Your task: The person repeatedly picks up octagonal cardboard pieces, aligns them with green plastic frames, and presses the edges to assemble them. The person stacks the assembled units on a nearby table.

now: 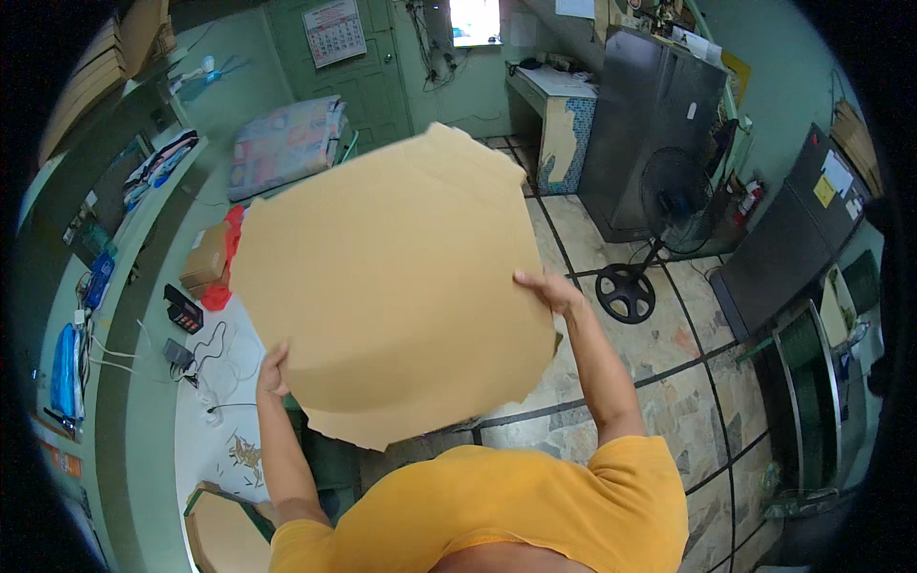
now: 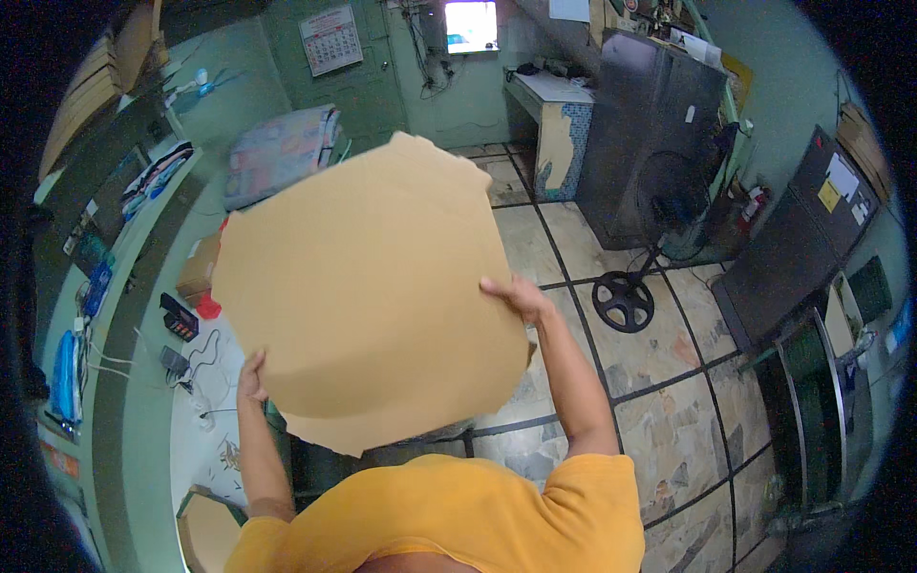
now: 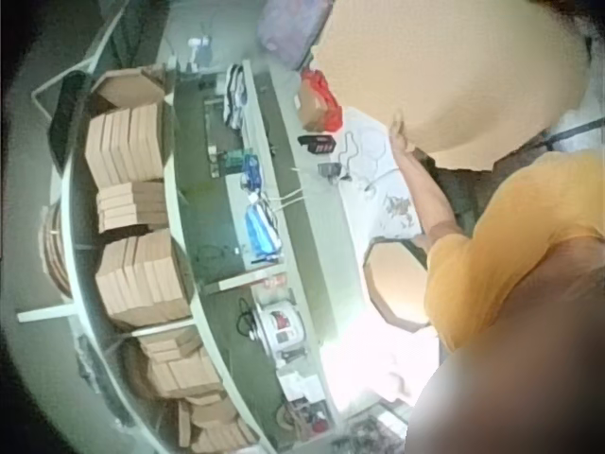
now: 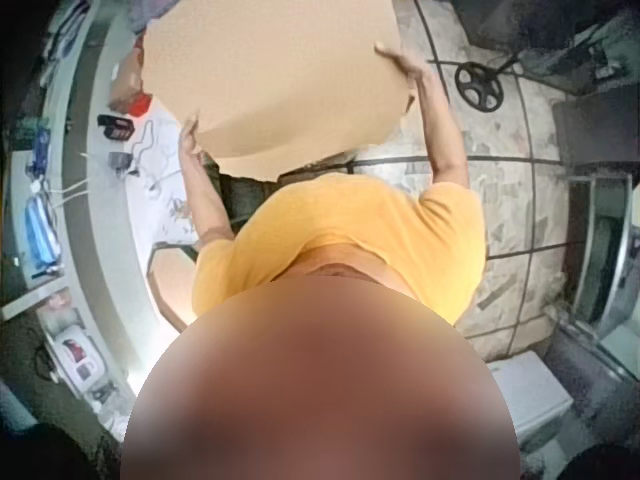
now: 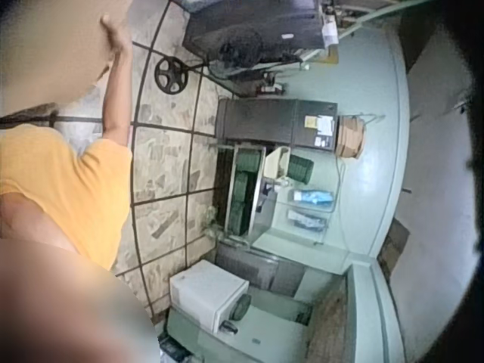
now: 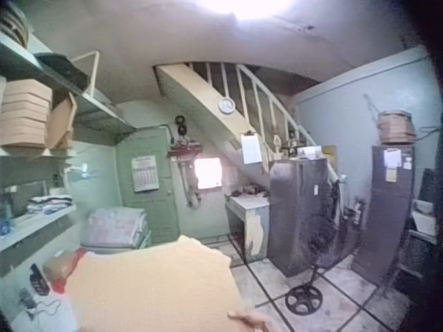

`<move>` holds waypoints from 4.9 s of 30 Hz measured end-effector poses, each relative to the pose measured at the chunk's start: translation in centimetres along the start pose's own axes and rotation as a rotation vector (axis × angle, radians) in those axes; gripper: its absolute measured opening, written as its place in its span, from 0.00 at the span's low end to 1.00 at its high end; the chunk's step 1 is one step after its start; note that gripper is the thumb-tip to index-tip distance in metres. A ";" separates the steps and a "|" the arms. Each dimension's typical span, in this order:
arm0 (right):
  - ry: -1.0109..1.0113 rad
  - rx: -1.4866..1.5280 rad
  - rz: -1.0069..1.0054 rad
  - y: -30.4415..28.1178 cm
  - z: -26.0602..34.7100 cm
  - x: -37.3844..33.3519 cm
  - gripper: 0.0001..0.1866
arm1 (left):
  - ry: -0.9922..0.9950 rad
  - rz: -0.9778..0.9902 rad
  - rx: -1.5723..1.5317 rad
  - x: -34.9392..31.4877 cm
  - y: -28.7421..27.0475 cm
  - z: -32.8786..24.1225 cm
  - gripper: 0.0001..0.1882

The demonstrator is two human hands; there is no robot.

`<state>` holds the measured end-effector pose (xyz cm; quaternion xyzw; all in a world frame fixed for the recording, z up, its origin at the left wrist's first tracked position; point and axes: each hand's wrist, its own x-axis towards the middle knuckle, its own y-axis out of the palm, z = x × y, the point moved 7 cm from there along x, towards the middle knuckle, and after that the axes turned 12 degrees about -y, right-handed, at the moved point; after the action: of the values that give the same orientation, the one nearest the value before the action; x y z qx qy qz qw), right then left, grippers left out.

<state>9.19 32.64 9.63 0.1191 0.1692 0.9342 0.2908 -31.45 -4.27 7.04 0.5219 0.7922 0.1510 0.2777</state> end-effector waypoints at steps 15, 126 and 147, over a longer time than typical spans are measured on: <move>-1.095 -1.586 -0.665 11.7 15.0 0.9 0.42 | 1.086 -0.789 0.618 1.4 17.4 -12.2 0.29; -0.580 -1.546 0.591 8.7 -17.6 -8.6 0.14 | 0.517 -0.180 1.832 4.5 14.8 22.4 0.14; -0.746 -1.449 0.641 26.3 -13.6 -7.0 0.09 | -0.111 -0.419 -0.395 -1.5 12.1 22.2 0.16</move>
<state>-2.79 4.83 6.44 0.2446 -0.6137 0.7487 0.0549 -8.75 -1.80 -3.92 0.2903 0.8217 0.2129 0.4417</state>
